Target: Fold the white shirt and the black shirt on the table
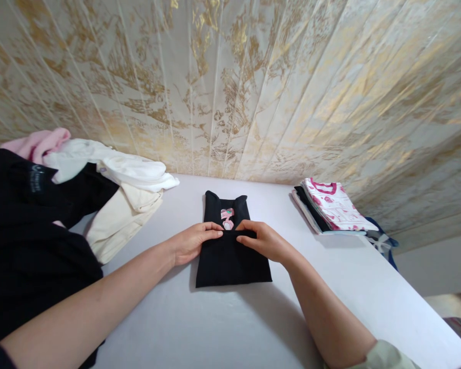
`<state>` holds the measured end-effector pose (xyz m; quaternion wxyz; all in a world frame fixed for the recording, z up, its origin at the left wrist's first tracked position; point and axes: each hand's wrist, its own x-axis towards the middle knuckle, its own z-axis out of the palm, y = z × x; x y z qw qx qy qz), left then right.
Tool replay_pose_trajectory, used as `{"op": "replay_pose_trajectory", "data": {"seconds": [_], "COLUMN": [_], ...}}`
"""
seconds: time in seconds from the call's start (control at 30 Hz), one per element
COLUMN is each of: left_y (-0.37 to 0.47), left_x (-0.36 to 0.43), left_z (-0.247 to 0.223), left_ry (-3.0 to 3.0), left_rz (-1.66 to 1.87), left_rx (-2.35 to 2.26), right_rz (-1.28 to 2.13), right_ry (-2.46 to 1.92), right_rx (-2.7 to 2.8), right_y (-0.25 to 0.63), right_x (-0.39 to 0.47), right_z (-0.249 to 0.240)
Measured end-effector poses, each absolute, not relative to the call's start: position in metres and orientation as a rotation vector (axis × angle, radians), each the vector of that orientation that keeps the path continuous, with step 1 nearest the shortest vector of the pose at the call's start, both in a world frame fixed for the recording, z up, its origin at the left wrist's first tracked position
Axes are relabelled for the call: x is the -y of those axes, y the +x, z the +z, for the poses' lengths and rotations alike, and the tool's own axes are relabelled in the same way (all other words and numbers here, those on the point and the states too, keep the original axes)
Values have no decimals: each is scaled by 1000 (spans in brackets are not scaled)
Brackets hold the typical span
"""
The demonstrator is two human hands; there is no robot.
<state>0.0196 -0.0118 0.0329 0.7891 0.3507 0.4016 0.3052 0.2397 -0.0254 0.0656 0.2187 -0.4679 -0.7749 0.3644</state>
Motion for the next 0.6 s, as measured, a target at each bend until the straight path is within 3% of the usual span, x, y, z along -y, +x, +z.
{"op": "replay_pose_trajectory", "data": {"seconds": [0.6], "left_y": [16], "left_x": [17], "left_z": [44], "left_ry": [1050], "left_rz": [576], "left_rx": [-951], "right_rz": [903], "right_ry": [-1336], "right_rx": [2192], "right_y": [229], "right_x": [30], "right_z": [56]}}
